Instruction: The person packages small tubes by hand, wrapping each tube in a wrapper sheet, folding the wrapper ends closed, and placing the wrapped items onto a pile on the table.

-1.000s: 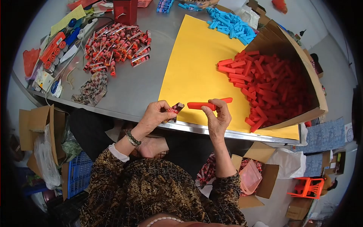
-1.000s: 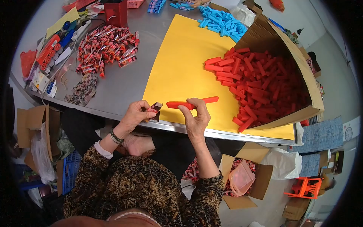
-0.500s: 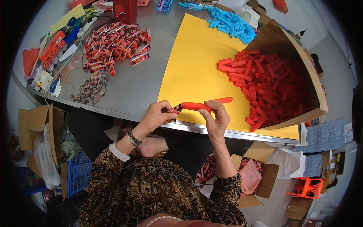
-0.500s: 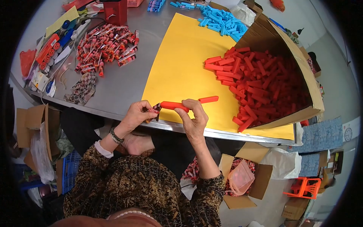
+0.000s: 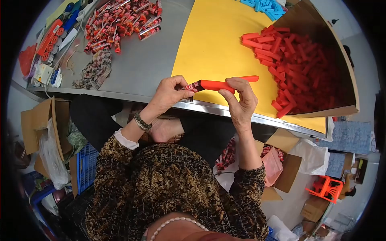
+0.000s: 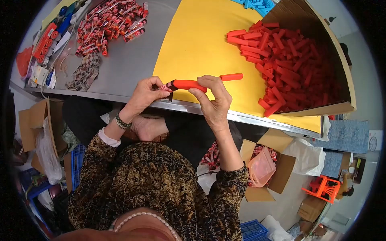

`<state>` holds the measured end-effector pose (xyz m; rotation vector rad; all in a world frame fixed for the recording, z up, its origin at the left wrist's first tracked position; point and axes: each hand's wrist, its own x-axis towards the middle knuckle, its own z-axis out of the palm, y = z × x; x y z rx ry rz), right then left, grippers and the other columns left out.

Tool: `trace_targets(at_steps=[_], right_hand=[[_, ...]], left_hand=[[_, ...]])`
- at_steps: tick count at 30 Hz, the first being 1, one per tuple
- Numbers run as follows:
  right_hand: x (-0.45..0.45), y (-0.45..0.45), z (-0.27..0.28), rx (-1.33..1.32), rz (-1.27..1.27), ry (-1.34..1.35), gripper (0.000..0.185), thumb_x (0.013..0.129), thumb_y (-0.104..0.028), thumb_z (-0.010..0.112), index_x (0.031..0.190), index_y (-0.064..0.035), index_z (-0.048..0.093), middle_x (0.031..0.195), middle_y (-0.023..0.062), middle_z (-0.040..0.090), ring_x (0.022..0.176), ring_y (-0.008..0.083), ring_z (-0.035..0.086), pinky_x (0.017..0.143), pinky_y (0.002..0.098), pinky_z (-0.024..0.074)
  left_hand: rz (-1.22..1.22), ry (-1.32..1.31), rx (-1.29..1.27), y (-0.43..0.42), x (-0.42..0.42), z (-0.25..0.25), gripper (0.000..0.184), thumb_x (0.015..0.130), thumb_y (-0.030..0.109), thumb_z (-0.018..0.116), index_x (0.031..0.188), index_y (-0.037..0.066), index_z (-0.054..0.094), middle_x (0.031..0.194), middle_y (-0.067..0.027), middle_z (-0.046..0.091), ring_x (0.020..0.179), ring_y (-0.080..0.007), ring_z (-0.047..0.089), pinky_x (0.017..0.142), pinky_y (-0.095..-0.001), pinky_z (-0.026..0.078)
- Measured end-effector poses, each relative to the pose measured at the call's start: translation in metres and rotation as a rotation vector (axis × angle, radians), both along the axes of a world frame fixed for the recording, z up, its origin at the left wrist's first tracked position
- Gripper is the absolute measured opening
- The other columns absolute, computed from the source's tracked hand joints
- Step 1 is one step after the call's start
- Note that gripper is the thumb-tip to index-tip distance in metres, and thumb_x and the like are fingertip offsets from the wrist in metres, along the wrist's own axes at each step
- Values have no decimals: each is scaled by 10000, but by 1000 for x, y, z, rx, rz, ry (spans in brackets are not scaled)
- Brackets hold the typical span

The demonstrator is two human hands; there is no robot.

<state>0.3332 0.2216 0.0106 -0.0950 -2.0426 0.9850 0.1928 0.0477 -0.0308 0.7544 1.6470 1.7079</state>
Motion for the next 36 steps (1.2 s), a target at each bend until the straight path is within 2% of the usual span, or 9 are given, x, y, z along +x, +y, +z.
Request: trace_targets(at_steps=[3,9,13,14,15,20,27,33,36], right_hand=[[1,2,9,36,77,-31,295,692,-45,817,922,9,642,890,98,662,813,201,641,738,289,508],[-4,-10,1,-322,99,-189,274,720,-81,805,918,17,643,863,79,660,781,154,627,734,262,503],[-8,-20,-3,-161,123,-207,360,734,-95,804,1021,3,610,922,93,670,850,189,641,779,299,512],[-9,-25,-5,-261,109,-151,392,727,-71,800,1052,-4,591,984,113,669,900,220,646,810,323,513],[-8,-25,-4,-198,86,-124,384,724,-62,798,1045,-5,595,997,119,667,913,231,647,816,325,512],[-7,-28,-4,0,86,-142,352,718,-19,784,1024,-10,610,1031,144,663,966,284,646,846,341,512],[-11,-38,-10,0,83,-92,334,722,-14,777,1017,-23,621,1039,150,661,980,290,644,827,357,522],[-13,-38,-13,41,87,-57,293,728,-11,767,991,-25,638,1037,148,655,951,286,641,803,356,526],[-14,-39,-13,37,95,-58,278,731,-10,763,984,-23,646,1035,148,652,943,283,640,802,354,525]], left_hand=[[-25,25,-27,0,-1,-2,144,780,58,760,852,5,646,791,4,637,726,-47,559,658,-208,469],[-108,95,29,-1,6,10,223,828,9,700,1043,-10,646,948,-31,652,846,-76,603,772,-211,506],[-114,-210,105,0,12,7,242,868,38,671,1101,-9,625,956,-33,651,843,-89,614,776,-221,518],[-110,-259,126,-1,12,3,239,877,45,664,1106,-7,621,955,-34,651,839,-91,616,774,-222,520],[-105,-307,149,-1,11,1,236,885,52,657,1111,-6,618,954,-36,651,836,-93,618,772,-224,521],[-109,-303,184,0,15,4,229,900,67,643,1116,0,611,947,-37,645,820,-95,621,760,-232,531],[-83,-319,224,-2,18,6,229,912,76,630,1127,2,606,982,-39,642,835,-94,622,766,-235,533],[-57,-356,272,0,22,7,206,914,77,630,1107,5,629,907,-9,635,794,-77,583,740,-220,508],[-99,-365,304,-1,17,-4,232,910,105,641,1122,16,617,991,-35,654,867,-96,620,776,-241,526]])
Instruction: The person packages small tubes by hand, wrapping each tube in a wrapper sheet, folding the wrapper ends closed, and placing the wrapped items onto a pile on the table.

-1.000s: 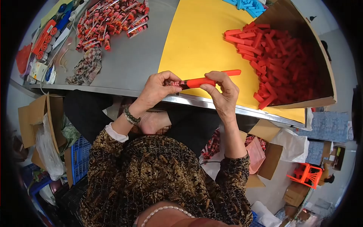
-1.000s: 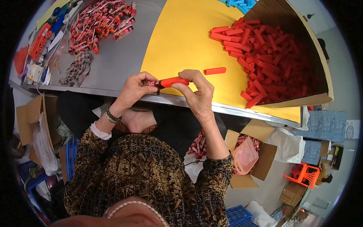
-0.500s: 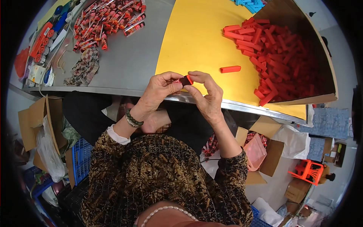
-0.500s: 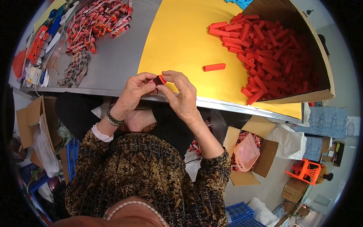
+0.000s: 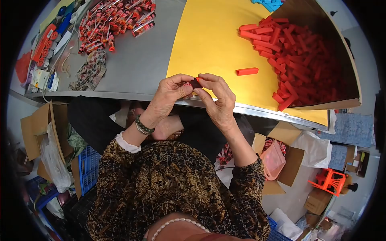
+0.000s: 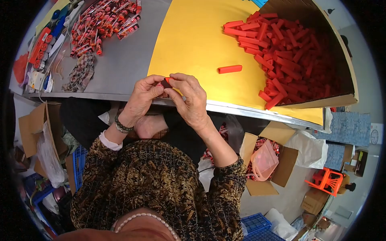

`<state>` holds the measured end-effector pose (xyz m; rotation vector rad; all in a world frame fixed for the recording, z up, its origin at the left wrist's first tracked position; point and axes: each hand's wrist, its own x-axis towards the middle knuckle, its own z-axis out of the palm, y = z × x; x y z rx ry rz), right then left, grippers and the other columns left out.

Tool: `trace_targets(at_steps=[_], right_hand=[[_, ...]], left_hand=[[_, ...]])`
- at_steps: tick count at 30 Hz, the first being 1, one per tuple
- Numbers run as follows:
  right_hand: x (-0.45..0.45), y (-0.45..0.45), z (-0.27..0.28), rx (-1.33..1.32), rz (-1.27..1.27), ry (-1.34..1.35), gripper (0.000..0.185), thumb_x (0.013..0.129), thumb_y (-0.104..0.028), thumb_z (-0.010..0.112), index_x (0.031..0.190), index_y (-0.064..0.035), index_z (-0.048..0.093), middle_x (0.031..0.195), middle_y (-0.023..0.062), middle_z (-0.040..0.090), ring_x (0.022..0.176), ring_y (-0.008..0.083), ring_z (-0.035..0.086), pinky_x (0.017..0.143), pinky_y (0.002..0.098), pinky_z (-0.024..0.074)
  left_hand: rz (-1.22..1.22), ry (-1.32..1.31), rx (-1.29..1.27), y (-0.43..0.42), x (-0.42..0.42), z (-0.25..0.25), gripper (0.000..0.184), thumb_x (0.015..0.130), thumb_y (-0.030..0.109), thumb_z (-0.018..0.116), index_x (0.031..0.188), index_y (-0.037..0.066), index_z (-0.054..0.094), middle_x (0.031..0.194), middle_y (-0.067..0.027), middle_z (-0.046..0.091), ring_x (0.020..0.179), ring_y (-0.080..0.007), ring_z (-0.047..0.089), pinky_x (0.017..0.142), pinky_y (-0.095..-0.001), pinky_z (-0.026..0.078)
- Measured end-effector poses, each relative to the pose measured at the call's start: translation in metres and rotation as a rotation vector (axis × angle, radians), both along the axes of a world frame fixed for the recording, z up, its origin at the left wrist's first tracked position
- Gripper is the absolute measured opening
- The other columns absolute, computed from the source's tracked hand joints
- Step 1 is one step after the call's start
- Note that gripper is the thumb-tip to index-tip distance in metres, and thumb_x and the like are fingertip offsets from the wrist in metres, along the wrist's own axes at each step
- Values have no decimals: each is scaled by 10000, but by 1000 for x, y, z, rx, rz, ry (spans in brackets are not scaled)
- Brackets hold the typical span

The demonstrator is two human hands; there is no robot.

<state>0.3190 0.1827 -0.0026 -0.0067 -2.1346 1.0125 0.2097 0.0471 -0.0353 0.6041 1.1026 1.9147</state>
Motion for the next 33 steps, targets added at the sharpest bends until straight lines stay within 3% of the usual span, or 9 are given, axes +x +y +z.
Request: trace_targets(at_steps=[5,8,11,17,24,27,30,33], right_hand=[[-2,1,6,-54,1,-6,290,741,-22,760,1009,-23,650,1043,145,648,953,282,637,817,344,518],[2,1,8,-214,-16,-73,308,744,-26,760,1032,-24,648,1054,145,649,960,280,640,826,342,513],[0,3,10,-59,13,-24,297,743,-21,759,1022,-19,658,1045,147,652,956,278,643,829,343,511],[-5,-4,5,-105,-26,-65,189,758,14,743,938,11,688,993,155,662,912,261,661,798,328,523],[-17,-6,-3,-75,9,-43,236,784,15,720,1012,6,664,998,151,664,900,247,661,788,315,524],[-14,-11,5,-215,-10,-138,236,793,12,711,1023,7,657,1005,147,662,886,246,659,788,318,523],[-7,2,0,-152,-29,-154,198,807,25,685,1001,14,650,1007,139,664,879,232,658,795,315,519],[-4,9,-9,-115,-21,-158,165,811,35,673,974,19,650,995,141,668,883,231,660,798,311,516]], left_hand=[[25,-64,35,-1,-2,-2,220,904,73,640,1115,9,627,944,-23,646,817,-90,606,755,-235,522],[36,-71,37,-2,-4,-3,236,898,91,653,1118,11,623,955,-32,652,812,-100,624,758,-245,531],[35,-45,6,0,-4,-5,238,900,97,650,1120,9,618,974,-40,655,816,-107,639,760,-254,540],[84,-15,-78,1,2,12,178,904,42,611,1072,0,655,874,-5,656,750,-62,591,694,-200,501],[101,-18,-79,-5,-5,12,208,912,61,598,1106,-3,641,878,-9,644,749,-66,585,690,-217,486],[92,97,-229,-18,-26,30,222,909,94,618,1110,2,644,876,0,646,764,-53,576,686,-198,473],[372,428,-297,-28,-88,10,217,895,129,638,1086,28,662,837,7,650,753,-53,559,688,-204,459],[714,1021,-610,-47,-183,38,254,835,251,681,1025,82,689,901,-101,693,770,-215,653,714,-354,511]])
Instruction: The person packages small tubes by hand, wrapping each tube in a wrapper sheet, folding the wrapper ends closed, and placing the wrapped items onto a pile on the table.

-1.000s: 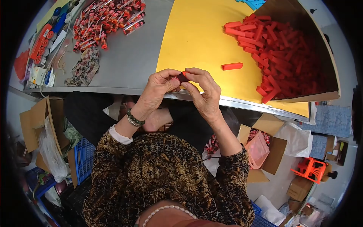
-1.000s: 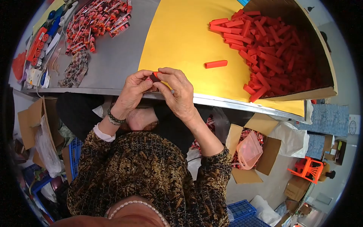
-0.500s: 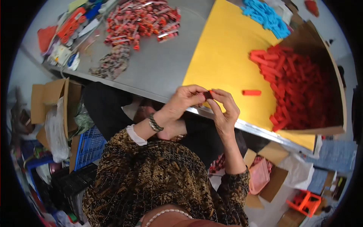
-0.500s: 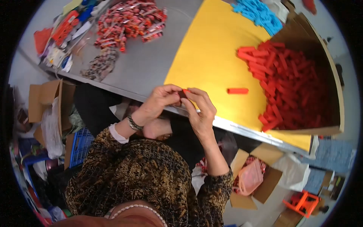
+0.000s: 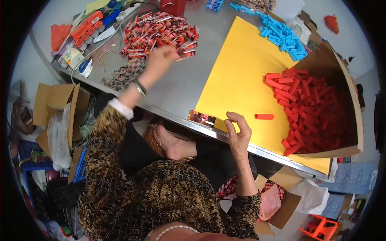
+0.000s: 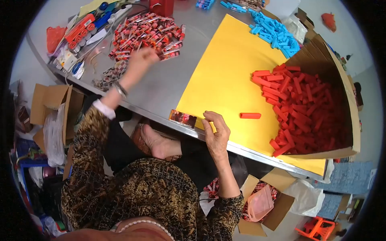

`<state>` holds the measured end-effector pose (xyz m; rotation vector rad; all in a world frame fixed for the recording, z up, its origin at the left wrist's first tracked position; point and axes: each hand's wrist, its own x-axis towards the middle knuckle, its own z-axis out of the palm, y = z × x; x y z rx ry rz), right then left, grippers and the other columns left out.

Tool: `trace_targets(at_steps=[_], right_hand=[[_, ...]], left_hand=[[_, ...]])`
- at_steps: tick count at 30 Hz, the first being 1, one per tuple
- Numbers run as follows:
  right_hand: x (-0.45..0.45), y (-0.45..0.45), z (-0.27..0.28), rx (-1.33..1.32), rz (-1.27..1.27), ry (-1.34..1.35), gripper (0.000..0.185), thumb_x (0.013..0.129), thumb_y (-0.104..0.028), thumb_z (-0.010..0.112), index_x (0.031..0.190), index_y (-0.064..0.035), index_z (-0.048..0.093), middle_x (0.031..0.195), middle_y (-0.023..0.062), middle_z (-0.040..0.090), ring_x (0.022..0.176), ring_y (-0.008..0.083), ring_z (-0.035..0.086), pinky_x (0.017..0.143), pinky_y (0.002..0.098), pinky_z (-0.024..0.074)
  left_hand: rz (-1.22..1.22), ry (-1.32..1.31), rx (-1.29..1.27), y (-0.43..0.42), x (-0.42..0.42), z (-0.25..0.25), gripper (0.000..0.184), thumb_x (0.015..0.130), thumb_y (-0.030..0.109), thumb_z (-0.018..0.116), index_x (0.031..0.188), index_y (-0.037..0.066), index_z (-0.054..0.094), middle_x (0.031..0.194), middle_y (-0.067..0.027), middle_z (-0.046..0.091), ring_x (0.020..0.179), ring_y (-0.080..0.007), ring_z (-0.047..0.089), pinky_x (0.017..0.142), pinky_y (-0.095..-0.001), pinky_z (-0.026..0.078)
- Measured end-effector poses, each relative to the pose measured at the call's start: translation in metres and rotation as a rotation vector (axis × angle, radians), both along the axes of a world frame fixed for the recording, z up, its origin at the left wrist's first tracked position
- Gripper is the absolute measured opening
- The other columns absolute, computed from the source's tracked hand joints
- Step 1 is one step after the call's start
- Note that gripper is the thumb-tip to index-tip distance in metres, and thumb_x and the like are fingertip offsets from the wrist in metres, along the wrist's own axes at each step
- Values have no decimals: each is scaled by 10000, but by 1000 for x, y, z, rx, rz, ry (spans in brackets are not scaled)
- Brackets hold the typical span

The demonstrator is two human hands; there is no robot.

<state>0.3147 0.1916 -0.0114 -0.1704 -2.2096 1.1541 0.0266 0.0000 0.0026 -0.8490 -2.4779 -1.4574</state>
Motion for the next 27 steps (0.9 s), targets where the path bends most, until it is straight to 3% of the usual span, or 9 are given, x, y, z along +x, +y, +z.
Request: trace_targets(at_steps=[2,4,7,9,13,14,15,18,27], right_hand=[[4,3,0,-1,-1,1,137,815,37,665,951,21,653,979,151,671,889,241,662,803,306,512],[5,1,2,-54,18,-28,142,815,33,666,955,20,651,981,150,671,895,248,661,805,305,513],[9,11,4,32,-12,-52,142,816,23,665,957,13,651,957,148,665,802,246,660,736,316,521],[14,26,4,80,-43,-94,143,813,11,667,954,4,649,925,146,655,731,245,649,691,319,518],[27,95,-12,390,-237,-141,219,785,1,665,1001,-25,640,989,139,654,873,318,631,755,367,508],[30,114,-12,518,-291,-159,263,770,-3,670,1029,-39,638,1036,137,649,942,330,616,800,381,498],[35,127,-10,588,-351,-285,373,734,-18,690,1098,-76,633,1135,132,618,1041,341,570,881,392,469],[42,152,-18,758,-388,-368,442,713,-23,701,1141,-107,629,1181,132,593,1053,356,551,900,390,463],[44,148,-35,624,-304,-356,310,706,-77,742,1008,-105,678,963,100,619,920,313,565,807,423,468]], left_hand=[[185,156,-138,-9,-55,29,355,816,321,688,1098,106,668,969,-116,686,877,-297,637,769,-418,500],[502,579,-400,-9,-73,44,442,799,308,698,1195,124,624,1057,-128,661,1029,-335,580,852,-447,467],[198,664,-316,6,-31,37,499,779,243,729,1226,62,603,1126,-177,624,1081,-348,550,905,-452,435],[-117,613,-230,12,-1,-19,448,776,206,722,1183,51,617,1127,-173,623,1057,-347,560,906,-437,441],[-546,184,-311,24,104,-44,289,743,141,711,989,19,619,999,-163,603,959,-363,556,847,-413,454],[-575,102,-356,27,120,-40,307,749,191,712,996,30,629,1005,-145,589,1024,-355,523,896,-441,433],[-627,196,-286,32,126,-48,290,730,193,725,954,41,621,1001,-130,579,984,-337,528,855,-438,437],[-602,164,-397,41,140,-45,242,718,183,732,877,52,603,966,-117,569,961,-318,528,807,-431,437],[-615,-18,-267,48,134,-56,172,655,98,773,710,34,622,717,-116,620,752,-307,607,689,-408,468]])
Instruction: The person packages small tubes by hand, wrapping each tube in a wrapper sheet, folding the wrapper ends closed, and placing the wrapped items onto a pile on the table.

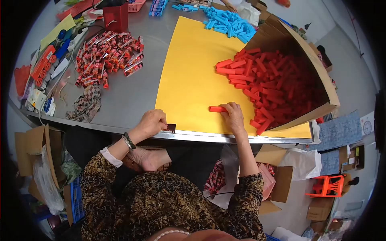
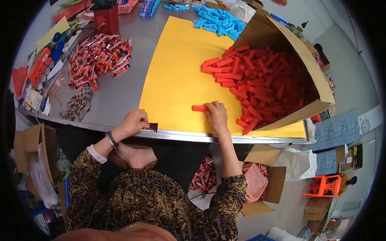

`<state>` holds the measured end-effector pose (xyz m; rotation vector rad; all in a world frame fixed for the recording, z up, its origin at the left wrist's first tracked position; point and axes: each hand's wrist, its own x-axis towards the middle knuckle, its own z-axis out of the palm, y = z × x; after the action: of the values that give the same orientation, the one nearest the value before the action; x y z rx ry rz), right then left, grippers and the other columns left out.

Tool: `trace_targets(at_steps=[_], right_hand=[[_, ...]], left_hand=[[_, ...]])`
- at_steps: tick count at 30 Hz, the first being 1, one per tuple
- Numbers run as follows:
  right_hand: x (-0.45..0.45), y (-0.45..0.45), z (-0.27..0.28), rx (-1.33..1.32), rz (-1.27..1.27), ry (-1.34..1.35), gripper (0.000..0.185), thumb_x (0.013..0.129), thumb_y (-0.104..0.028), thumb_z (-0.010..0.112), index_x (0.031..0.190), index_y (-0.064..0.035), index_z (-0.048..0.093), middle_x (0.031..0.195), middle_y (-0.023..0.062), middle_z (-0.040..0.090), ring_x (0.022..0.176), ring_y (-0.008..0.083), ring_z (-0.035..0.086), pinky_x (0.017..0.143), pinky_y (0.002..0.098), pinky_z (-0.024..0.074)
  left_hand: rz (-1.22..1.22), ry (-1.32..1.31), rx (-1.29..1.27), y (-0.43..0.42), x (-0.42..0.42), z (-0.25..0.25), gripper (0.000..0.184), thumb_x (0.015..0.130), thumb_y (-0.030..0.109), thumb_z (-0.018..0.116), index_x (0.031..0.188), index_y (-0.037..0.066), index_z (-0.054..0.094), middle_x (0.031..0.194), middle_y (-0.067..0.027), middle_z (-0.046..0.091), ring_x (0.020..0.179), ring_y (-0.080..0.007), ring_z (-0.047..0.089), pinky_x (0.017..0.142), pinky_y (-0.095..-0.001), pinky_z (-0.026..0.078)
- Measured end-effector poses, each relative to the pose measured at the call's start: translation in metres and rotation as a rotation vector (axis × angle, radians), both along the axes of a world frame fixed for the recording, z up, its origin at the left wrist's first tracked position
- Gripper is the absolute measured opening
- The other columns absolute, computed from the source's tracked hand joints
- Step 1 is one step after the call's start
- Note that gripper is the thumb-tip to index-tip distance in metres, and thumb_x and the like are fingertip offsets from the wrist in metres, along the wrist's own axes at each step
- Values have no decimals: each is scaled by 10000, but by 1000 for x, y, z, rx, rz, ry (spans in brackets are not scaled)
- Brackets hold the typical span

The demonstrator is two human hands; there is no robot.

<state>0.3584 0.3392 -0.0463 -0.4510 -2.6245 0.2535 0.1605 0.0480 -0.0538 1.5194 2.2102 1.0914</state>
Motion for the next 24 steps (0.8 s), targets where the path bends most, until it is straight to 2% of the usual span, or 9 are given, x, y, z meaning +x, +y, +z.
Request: trace_targets(at_steps=[3,4,9,10,13,16,20,24], right_hand=[[1,-4,5,-18,32,-34,279,718,-79,745,986,-74,669,954,116,616,903,312,582,798,411,479],[1,-5,7,-119,46,9,272,723,-79,746,981,-61,664,944,119,616,881,301,593,783,396,486],[-5,-21,29,-539,43,131,249,746,-75,748,960,-5,641,897,127,615,756,236,623,701,319,506],[-8,-27,35,-556,46,143,258,746,-73,753,963,1,635,885,118,620,726,202,615,684,301,500],[-20,-42,46,-523,48,108,274,745,-82,758,974,1,632,874,122,621,725,212,617,683,309,502],[-28,-53,46,-485,116,100,324,757,-102,753,1038,-2,625,886,119,637,707,230,617,669,317,503],[-34,-61,43,-534,133,115,354,764,-103,745,1080,-6,620,913,112,667,704,226,623,668,322,507],[-34,-63,47,-552,128,115,355,761,-99,747,1082,-11,622,900,106,679,703,219,625,669,323,509]], left_hand=[[42,-63,3,0,3,6,146,662,92,759,729,34,643,732,-123,639,760,-310,625,685,-416,482],[59,-94,-4,-1,5,8,141,665,89,752,744,35,650,746,-125,646,769,-312,630,692,-421,486],[42,141,56,-5,5,7,98,693,75,722,727,36,639,772,-120,612,809,-320,599,734,-428,472],[44,196,72,-5,6,9,93,699,72,716,722,34,634,779,-119,602,818,-321,591,742,-430,468],[66,177,74,-2,3,3,89,711,62,701,741,28,624,797,-115,577,834,-324,571,761,-433,460],[56,384,102,-5,5,9,89,726,53,685,781,23,622,799,-114,579,831,-325,571,756,-432,465],[87,231,93,-6,7,4,55,736,41,677,764,26,631,802,-113,580,833,-324,572,760,-420,471],[102,250,82,-9,6,10,65,749,74,675,758,16,647,798,-122,585,825,-330,575,734,-417,467]])
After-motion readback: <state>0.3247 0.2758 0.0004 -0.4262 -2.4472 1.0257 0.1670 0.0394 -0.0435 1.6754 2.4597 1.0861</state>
